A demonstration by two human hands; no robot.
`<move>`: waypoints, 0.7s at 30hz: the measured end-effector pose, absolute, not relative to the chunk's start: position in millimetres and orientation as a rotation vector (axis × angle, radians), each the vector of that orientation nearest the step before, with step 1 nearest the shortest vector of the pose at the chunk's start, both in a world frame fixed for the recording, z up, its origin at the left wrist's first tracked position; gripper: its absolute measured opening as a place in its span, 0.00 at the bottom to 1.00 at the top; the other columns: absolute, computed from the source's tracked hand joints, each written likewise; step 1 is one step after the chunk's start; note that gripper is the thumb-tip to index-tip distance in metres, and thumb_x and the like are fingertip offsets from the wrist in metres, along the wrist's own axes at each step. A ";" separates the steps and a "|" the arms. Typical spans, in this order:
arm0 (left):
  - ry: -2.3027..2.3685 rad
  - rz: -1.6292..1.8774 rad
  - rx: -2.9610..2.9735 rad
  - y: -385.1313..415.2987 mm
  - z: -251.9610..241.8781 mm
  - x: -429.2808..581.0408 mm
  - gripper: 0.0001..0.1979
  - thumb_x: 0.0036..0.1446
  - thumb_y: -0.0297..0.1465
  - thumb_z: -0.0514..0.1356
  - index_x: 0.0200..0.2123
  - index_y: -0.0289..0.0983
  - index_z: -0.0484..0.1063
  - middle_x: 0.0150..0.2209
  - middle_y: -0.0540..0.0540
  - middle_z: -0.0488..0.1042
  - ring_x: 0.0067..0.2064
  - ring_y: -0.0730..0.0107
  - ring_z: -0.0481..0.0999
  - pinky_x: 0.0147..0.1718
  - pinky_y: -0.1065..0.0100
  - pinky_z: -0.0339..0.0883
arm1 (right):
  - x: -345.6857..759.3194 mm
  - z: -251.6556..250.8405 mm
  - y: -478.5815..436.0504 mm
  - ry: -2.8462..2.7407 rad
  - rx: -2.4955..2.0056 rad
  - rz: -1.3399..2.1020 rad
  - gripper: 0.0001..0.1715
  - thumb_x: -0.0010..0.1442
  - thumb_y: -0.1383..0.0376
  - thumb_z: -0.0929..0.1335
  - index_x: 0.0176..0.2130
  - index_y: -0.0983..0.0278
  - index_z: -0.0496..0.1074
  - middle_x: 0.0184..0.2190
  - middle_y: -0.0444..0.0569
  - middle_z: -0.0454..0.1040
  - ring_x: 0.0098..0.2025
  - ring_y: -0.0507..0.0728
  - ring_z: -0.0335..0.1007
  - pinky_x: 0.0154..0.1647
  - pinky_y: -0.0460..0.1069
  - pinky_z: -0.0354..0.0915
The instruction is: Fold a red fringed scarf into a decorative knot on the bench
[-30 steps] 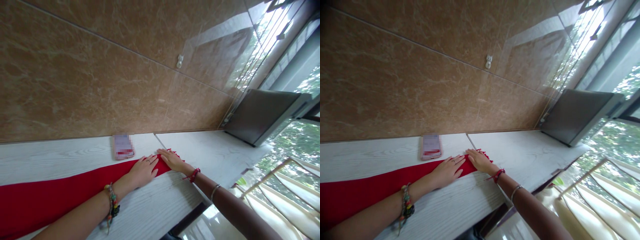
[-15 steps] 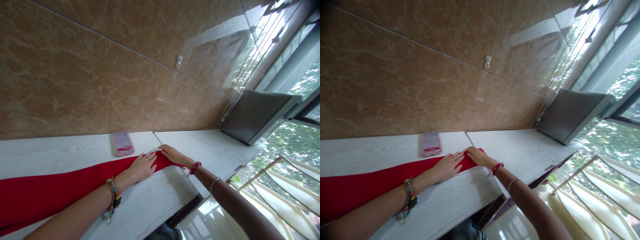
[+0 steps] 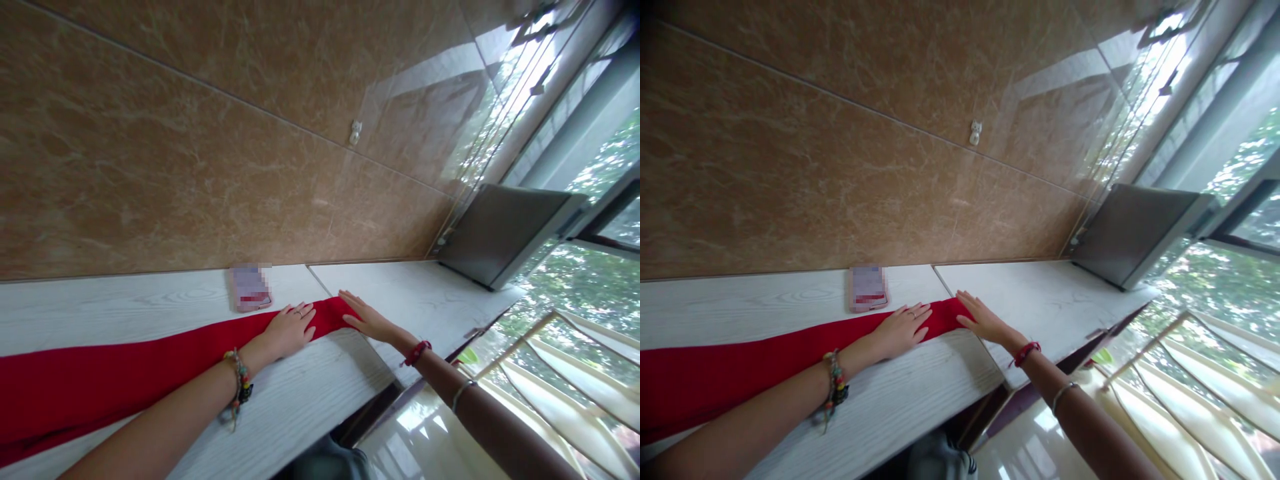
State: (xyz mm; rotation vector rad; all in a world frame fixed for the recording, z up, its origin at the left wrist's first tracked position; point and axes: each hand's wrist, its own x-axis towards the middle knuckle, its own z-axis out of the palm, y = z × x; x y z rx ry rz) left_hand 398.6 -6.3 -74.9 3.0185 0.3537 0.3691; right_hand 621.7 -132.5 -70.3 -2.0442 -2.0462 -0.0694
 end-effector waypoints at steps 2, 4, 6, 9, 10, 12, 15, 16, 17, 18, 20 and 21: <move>0.359 0.397 3.036 -8.3 -74.9 397.8 0.23 0.59 0.35 0.44 0.56 0.33 0.56 0.59 0.41 0.55 0.59 0.63 0.54 0.55 0.59 0.48 | 608.0 -71.2 -130.2 -2.196 -1.984 -0.028 0.36 0.60 0.52 0.55 0.61 0.64 0.42 0.61 0.55 0.46 0.62 0.57 0.37 0.60 0.58 0.42; 0.397 0.424 3.054 -11.1 -74.8 396.1 0.23 0.60 0.34 0.44 0.56 0.31 0.57 0.58 0.41 0.56 0.58 0.63 0.55 0.54 0.58 0.49 | 607.9 -74.3 -131.2 -2.254 -2.059 0.006 0.34 0.61 0.53 0.54 0.62 0.62 0.40 0.62 0.54 0.44 0.62 0.58 0.37 0.59 0.60 0.40; 0.429 0.444 3.076 -13.5 -75.4 394.4 0.22 0.60 0.33 0.44 0.55 0.31 0.57 0.57 0.40 0.57 0.58 0.63 0.56 0.54 0.57 0.49 | 620.6 -77.7 -137.2 -2.236 -2.175 0.024 0.32 0.62 0.55 0.51 0.62 0.60 0.37 0.62 0.53 0.42 0.62 0.58 0.37 0.58 0.63 0.41; 0.435 0.477 3.106 -15.4 -77.6 393.7 0.21 0.60 0.33 0.44 0.55 0.33 0.58 0.57 0.41 0.58 0.58 0.63 0.57 0.54 0.57 0.51 | 648.2 -77.1 -152.5 -2.211 -2.275 0.040 0.31 0.62 0.56 0.52 0.62 0.57 0.39 0.62 0.53 0.44 0.62 0.60 0.39 0.56 0.66 0.44; 0.441 0.487 3.118 -16.0 -78.3 394.1 0.21 0.60 0.34 0.45 0.55 0.33 0.58 0.57 0.41 0.59 0.57 0.63 0.57 0.53 0.57 0.51 | 655.6 -74.2 -157.5 -2.208 -2.312 0.053 0.30 0.62 0.55 0.53 0.61 0.57 0.41 0.61 0.53 0.46 0.61 0.61 0.40 0.56 0.66 0.44; 0.476 0.498 3.149 -17.7 -78.7 394.9 0.21 0.60 0.34 0.45 0.54 0.32 0.59 0.55 0.40 0.61 0.56 0.62 0.59 0.51 0.57 0.53 | 663.6 -63.6 -164.4 -2.185 -2.415 0.101 0.33 0.59 0.53 0.56 0.61 0.57 0.45 0.61 0.53 0.48 0.61 0.62 0.40 0.57 0.65 0.44; 0.534 0.496 3.187 -22.3 -74.8 392.2 0.22 0.59 0.37 0.47 0.52 0.30 0.62 0.53 0.36 0.64 0.54 0.57 0.62 0.49 0.56 0.56 | 652.1 -37.1 -161.1 -2.164 -2.470 0.158 0.44 0.53 0.48 0.61 0.61 0.61 0.43 0.62 0.55 0.43 0.62 0.63 0.35 0.58 0.62 0.42; 0.558 0.489 3.191 -23.8 -71.8 388.8 0.23 0.58 0.39 0.48 0.51 0.30 0.62 0.52 0.36 0.64 0.53 0.56 0.62 0.48 0.56 0.56 | 641.5 -27.0 -155.6 -2.183 -2.430 0.160 0.47 0.52 0.46 0.61 0.62 0.63 0.42 0.62 0.56 0.42 0.62 0.63 0.33 0.59 0.61 0.42; 0.579 0.478 3.192 -25.0 -67.6 383.5 0.24 0.58 0.40 0.49 0.51 0.30 0.63 0.52 0.36 0.64 0.53 0.56 0.63 0.48 0.56 0.56 | 627.7 -17.2 -148.0 -2.216 -2.364 0.157 0.48 0.52 0.46 0.61 0.62 0.65 0.42 0.62 0.56 0.41 0.62 0.62 0.32 0.59 0.60 0.42; 0.604 0.464 3.190 -25.6 -62.3 375.9 0.24 0.57 0.42 0.49 0.51 0.31 0.63 0.52 0.36 0.64 0.53 0.55 0.62 0.49 0.56 0.55 | 611.0 -8.6 -138.6 -2.247 -2.285 0.139 0.46 0.53 0.47 0.60 0.61 0.66 0.43 0.62 0.56 0.42 0.62 0.62 0.33 0.60 0.59 0.42; 0.665 0.405 3.182 -24.2 -48.4 353.0 0.25 0.57 0.43 0.48 0.52 0.32 0.62 0.54 0.36 0.63 0.54 0.56 0.61 0.50 0.57 0.54 | 571.4 3.0 -115.8 -2.340 -2.089 0.092 0.41 0.55 0.48 0.59 0.60 0.67 0.48 0.61 0.56 0.45 0.62 0.60 0.36 0.60 0.57 0.42; 0.701 0.346 3.172 -22.0 -40.1 337.6 0.26 0.58 0.43 0.48 0.53 0.32 0.61 0.55 0.36 0.61 0.55 0.57 0.60 0.51 0.58 0.53 | 549.6 5.1 -103.4 -2.374 -2.016 0.085 0.39 0.56 0.49 0.58 0.60 0.67 0.48 0.61 0.54 0.45 0.62 0.59 0.36 0.61 0.56 0.41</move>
